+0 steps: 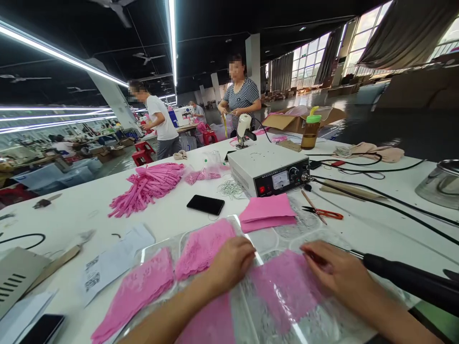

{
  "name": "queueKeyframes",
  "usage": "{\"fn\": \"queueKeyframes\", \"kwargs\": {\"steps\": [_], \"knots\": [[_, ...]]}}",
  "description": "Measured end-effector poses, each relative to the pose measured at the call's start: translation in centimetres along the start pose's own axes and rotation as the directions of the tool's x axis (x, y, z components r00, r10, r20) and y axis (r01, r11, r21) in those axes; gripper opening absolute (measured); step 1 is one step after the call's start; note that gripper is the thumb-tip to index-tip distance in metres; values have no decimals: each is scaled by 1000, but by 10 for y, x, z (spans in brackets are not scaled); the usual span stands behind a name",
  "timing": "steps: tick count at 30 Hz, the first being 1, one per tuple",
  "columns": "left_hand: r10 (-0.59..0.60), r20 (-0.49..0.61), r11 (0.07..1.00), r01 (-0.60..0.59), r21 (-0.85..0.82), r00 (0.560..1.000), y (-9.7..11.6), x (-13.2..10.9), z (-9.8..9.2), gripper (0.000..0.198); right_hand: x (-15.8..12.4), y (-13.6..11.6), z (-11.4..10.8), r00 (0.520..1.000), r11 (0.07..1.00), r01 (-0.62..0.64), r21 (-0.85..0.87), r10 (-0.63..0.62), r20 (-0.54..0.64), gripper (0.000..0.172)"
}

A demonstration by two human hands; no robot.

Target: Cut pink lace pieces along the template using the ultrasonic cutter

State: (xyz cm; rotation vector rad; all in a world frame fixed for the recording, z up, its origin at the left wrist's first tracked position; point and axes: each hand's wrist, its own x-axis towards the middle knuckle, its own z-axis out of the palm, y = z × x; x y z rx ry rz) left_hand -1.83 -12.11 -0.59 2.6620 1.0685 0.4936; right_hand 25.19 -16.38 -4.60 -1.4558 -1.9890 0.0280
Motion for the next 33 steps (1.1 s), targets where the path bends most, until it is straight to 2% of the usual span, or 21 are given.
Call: {"fn": "queueKeyframes", "kwargs": {"steps": [3,6,8,13,21,29,33], "knots": [[-120,-87,991,124,47,989,-31,37,-4,17,49,5,20,999,997,45,-67,-45,8,28],[-154,-72,985,158,67,986,-51,62,-2,26,85,12,39,996,989,75,-126,-69,53,25],[-159,-35,984,161,77,987,-58,71,2,29,96,16,48,993,984,90,-155,-76,94,23],[-167,24,981,164,100,986,-62,77,7,30,98,22,53,985,983,71,-171,-41,170,21],[-167,61,971,153,182,984,-57,86,1,31,101,24,45,978,995,-11,-95,30,209,22],[-124,32,959,111,262,992,-41,97,9,30,99,28,47,993,1000,16,-21,-13,116,20],[-104,5,958,99,268,995,-34,102,15,29,97,31,50,999,998,-31,-48,32,15,18]]}}
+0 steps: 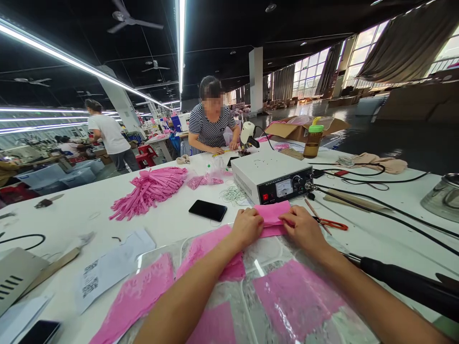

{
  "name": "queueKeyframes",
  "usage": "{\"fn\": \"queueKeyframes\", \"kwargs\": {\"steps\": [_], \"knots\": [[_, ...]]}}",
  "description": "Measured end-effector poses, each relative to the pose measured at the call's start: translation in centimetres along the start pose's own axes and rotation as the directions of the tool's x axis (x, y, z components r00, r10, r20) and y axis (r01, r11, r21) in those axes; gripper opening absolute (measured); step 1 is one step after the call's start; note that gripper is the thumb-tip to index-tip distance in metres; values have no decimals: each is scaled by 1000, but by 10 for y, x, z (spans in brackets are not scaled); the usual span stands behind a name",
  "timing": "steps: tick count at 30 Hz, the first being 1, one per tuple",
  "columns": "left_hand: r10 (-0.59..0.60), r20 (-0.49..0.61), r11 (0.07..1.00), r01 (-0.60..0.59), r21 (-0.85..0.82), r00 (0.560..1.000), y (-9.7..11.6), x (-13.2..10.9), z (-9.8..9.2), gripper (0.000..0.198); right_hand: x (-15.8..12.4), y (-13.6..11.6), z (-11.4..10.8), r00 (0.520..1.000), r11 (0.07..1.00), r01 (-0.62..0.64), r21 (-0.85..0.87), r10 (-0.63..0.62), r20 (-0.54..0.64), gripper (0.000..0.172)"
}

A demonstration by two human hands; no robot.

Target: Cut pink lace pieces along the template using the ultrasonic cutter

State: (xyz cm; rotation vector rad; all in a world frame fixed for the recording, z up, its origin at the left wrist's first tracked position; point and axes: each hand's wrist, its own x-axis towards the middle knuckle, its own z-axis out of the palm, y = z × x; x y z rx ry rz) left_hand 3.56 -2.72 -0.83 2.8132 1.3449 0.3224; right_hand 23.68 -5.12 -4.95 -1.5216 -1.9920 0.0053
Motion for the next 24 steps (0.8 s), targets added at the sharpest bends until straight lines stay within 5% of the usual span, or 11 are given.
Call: {"fn": "queueKeyframes", "kwargs": {"steps": [7,13,19,24], "knots": [[-7,-31,996,4,-90,1000,0,-2,-1,28,-1,2,3,993,994,-72,85,79,-83,20],[17,-58,941,-35,-336,998,-5,3,-12,25,1,-12,-10,985,944,-43,328,94,-143,23],[177,17,722,-118,-682,984,0,10,-42,65,-17,-38,-44,990,817,-4,577,86,-115,31],[223,207,506,68,-860,953,7,8,-41,57,-25,-45,-58,989,712,-23,702,121,-90,31]]}}
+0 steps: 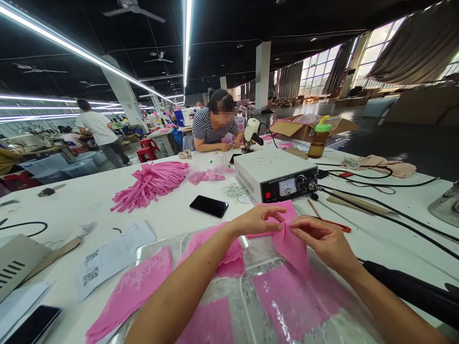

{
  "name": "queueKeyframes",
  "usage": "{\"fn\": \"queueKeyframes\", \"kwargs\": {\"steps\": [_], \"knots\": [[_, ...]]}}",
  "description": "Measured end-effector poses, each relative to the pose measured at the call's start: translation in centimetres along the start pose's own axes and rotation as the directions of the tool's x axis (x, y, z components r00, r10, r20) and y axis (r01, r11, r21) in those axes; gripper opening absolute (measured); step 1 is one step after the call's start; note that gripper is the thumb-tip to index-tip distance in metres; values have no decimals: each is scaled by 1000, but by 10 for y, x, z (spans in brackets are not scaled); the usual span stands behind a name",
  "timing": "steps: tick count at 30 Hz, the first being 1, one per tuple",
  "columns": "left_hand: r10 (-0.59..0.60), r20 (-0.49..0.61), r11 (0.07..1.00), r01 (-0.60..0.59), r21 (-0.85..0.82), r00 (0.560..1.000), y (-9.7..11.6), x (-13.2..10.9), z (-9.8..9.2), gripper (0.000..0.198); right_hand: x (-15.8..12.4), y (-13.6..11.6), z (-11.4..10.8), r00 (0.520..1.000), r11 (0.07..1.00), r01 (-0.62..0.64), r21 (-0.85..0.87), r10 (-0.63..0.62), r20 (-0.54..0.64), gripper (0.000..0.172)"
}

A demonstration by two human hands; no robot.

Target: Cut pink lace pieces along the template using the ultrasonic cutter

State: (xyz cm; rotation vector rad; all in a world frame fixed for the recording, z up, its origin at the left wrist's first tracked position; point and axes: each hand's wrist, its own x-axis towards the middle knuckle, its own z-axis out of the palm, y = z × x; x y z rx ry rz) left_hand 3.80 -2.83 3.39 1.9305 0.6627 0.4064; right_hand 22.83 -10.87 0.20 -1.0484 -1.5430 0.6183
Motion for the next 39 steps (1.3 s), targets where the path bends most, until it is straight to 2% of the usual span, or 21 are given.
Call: {"fn": "queueKeyframes", "kwargs": {"steps": [6,11,15,18,23,26,29,33,39], "knots": [[-137,18,956,137,-260,990,-8,-9,12,49,-3,3,-3,998,995,-66,79,65,18,31],[-164,63,901,175,-397,984,-4,-14,18,56,-6,3,-8,991,991,-94,96,83,109,37],[-184,7,884,169,-437,983,-7,-19,23,51,-10,0,-13,987,993,-96,65,87,138,33],[-192,-40,894,158,-419,981,-8,-22,26,39,-13,-4,-15,979,991,-125,44,116,169,30],[-156,-111,941,114,-318,982,4,-15,37,15,-13,-8,-15,930,961,-267,70,238,280,57],[-117,-136,964,79,-253,984,16,-6,44,4,-10,-7,-16,901,936,-339,90,296,317,48],[-96,-156,979,65,-193,983,21,-2,46,8,-10,-5,-22,912,935,-347,77,317,260,38],[-111,-205,988,87,-125,972,16,-4,46,4,-17,-4,-30,939,947,-320,36,311,148,35],[-102,-244,994,88,-68,964,12,-11,49,3,-24,-7,-35,963,968,-251,23,247,111,33]]}}
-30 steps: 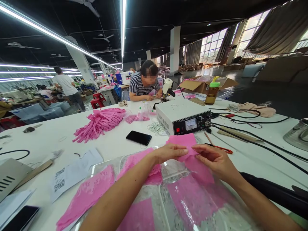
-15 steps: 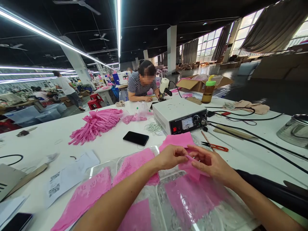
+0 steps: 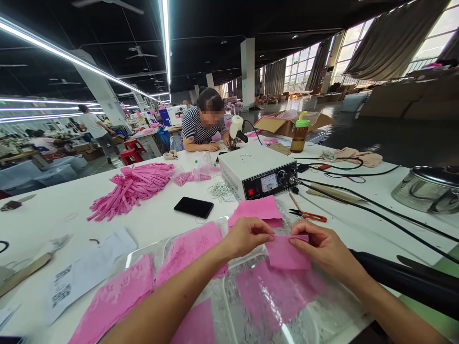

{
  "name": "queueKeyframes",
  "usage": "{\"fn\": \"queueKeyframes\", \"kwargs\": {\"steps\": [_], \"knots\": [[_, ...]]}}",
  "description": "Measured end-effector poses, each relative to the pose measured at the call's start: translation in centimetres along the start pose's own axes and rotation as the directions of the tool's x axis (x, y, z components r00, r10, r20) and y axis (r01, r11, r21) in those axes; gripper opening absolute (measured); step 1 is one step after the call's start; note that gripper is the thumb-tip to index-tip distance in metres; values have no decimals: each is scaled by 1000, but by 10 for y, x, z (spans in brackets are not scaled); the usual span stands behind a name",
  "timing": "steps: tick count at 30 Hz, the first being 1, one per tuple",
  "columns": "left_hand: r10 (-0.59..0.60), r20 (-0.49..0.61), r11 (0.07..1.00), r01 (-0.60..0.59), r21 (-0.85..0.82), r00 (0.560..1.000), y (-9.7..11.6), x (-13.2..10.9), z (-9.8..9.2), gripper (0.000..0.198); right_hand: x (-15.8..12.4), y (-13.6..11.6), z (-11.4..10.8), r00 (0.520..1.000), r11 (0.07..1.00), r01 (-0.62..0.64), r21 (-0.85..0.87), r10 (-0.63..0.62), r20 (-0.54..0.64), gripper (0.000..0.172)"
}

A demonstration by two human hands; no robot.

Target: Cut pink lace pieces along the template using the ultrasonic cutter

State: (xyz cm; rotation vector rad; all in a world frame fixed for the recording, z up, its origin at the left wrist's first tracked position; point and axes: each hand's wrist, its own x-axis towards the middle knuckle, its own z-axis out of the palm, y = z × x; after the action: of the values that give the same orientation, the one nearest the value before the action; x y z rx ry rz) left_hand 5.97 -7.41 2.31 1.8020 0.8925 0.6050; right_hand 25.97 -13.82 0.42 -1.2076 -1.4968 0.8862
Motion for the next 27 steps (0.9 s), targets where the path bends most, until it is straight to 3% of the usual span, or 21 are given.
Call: {"fn": "queueKeyframes", "kwargs": {"steps": [5,12,19,23,27], "knots": [[28,-26,995,-25,97,999,1,-8,3,8,-7,0,0,1000,1000,15,-9,-15,6,32],[67,-55,971,-52,233,996,-4,-8,4,17,-10,7,3,988,999,-26,-40,20,-152,35],[155,-79,951,-127,283,985,10,-6,-12,20,-5,-4,7,969,998,0,-55,-13,-245,32],[194,-136,945,-148,292,972,23,-23,-31,22,2,-20,21,979,999,52,-11,-53,-196,31],[183,-180,941,-119,317,967,31,-61,-56,24,8,-39,48,997,995,77,68,-75,-34,27]]}}
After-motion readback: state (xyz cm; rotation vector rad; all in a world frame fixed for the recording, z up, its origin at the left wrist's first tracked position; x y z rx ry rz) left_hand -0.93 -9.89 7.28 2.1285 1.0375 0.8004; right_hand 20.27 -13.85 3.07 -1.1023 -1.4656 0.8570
